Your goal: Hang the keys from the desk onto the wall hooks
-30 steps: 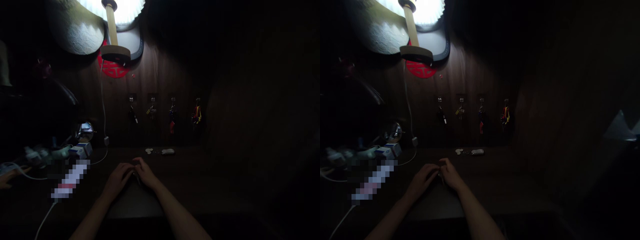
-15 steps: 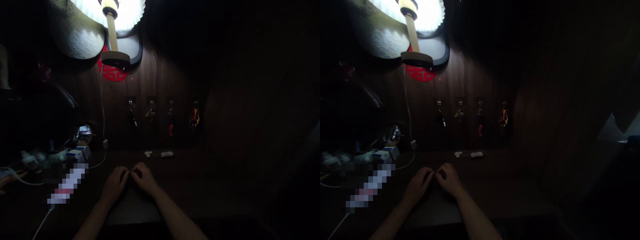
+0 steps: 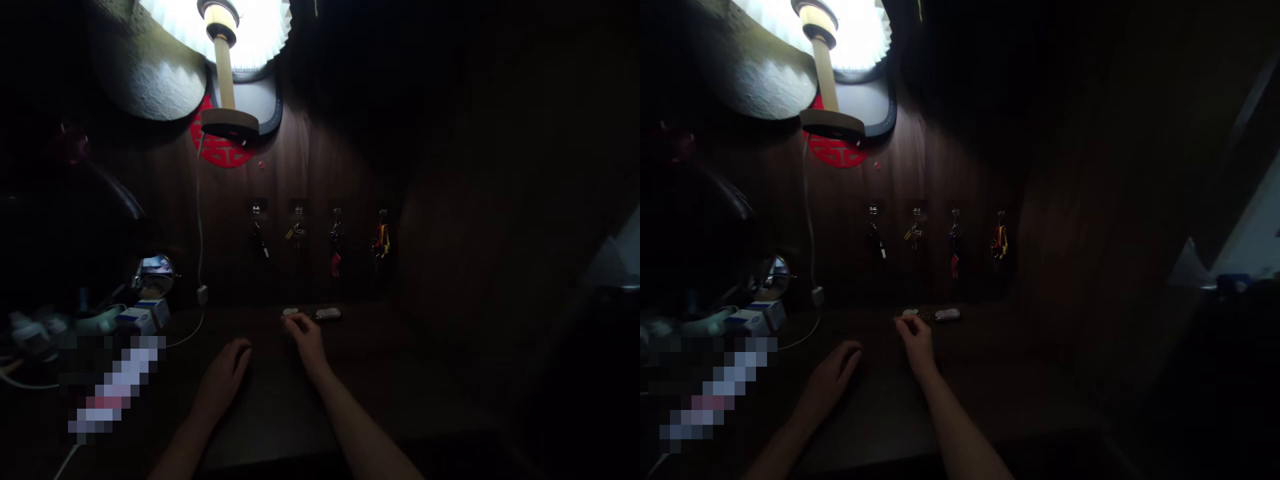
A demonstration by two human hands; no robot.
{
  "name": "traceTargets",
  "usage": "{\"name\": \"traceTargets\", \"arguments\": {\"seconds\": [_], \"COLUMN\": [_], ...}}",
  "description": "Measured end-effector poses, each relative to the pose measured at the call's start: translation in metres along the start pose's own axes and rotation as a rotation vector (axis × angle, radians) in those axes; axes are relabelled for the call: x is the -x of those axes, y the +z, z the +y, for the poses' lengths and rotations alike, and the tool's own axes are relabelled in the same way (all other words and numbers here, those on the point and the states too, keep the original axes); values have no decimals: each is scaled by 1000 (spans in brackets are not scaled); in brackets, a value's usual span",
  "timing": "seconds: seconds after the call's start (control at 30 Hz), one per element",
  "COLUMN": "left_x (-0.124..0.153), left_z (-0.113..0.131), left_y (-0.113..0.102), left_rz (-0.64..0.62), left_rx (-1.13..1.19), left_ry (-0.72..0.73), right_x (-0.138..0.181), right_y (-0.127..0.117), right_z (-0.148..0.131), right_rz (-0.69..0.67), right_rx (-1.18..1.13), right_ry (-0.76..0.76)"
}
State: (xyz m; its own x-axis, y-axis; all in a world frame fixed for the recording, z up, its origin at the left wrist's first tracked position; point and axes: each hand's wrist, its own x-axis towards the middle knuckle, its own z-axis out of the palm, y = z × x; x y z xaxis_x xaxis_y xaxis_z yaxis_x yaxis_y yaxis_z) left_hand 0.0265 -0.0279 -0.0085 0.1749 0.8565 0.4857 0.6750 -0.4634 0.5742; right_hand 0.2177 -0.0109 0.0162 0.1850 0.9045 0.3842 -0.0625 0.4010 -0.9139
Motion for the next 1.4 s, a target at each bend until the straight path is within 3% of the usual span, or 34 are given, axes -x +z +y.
{"name": "traceTargets", "arguments": {"seconds": [0.3, 0.53, 0.73, 1.07, 1.4], "left_x": [-4, -7, -8, -9, -11], "left_z": [-6, -1, 0, 0, 1], "left_y": [1, -3, -2, 0, -2], "left_rz": [-67, -101, -193, -224, -242], "left_rx": [88, 128, 127, 96, 117], "left_ry": [-79, -115, -163, -142, -154], "right_x": [-71, -141, -185, -206, -193], "right_y": [-23, -30, -21, -13, -14], "right_z": [-31, -65, -95, -108, -86], "right_rz": [227, 258, 236, 154, 148], "right_rx": [-5, 65, 185, 553, 445], "right_ry": [-164, -251, -403, -516, -492]}}
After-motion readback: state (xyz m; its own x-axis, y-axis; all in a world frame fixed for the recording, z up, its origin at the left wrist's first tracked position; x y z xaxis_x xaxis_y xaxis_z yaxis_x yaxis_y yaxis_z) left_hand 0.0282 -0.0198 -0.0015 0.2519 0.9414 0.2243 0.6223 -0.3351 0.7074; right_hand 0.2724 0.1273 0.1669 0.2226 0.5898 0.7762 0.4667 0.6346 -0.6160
